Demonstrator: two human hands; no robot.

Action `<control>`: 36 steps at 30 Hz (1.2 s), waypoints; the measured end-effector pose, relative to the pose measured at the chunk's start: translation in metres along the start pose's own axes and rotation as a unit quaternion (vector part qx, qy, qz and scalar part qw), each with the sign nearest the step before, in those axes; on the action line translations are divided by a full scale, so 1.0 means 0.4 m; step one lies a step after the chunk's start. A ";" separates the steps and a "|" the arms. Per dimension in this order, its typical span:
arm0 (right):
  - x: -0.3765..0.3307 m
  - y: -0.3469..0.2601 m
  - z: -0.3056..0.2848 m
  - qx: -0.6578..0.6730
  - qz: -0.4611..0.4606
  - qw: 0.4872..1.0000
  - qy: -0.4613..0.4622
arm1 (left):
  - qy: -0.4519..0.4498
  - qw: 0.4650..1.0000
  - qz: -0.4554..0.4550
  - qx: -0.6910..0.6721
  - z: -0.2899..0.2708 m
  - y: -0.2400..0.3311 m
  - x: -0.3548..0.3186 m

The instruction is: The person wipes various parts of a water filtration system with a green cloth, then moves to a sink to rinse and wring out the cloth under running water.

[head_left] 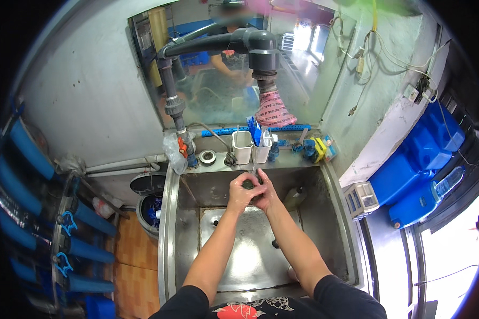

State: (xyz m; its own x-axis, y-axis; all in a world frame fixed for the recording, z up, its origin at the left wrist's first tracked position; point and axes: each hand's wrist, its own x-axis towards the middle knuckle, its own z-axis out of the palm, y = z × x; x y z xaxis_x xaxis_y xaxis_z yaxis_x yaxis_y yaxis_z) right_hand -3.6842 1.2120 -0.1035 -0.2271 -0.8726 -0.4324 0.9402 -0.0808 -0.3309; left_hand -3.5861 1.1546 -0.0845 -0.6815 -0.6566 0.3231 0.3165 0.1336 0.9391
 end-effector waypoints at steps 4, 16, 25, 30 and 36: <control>0.039 0.017 0.054 -0.068 -0.215 0.973 0.049 | 0.271 0.895 -0.069 -0.348 -0.015 -0.065 -0.010; -0.022 0.019 0.156 -0.636 -0.306 0.708 -0.024 | 0.115 0.766 -0.419 -0.474 -0.058 -0.135 0.034; 0.051 -0.038 0.113 -0.040 -0.308 0.937 0.160 | 0.038 0.812 -0.369 -0.450 -0.015 -0.104 0.034; 0.089 -0.033 0.082 0.072 -0.357 0.914 0.180 | 0.163 0.821 -0.176 -0.518 0.030 -0.098 0.034; 0.036 0.044 0.116 -0.124 -0.519 0.826 0.183 | 0.283 0.838 -0.152 -0.441 0.017 -0.086 0.076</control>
State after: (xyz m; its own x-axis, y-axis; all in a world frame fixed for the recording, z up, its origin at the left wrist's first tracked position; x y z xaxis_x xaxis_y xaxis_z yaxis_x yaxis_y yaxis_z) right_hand -3.6592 1.1759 -0.0766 -0.9819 -0.1886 -0.0171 0.1205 -0.5526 -0.8247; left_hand -3.6223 1.1352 -0.1060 -0.4755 -0.8413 -0.2571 0.7202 -0.5401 0.4355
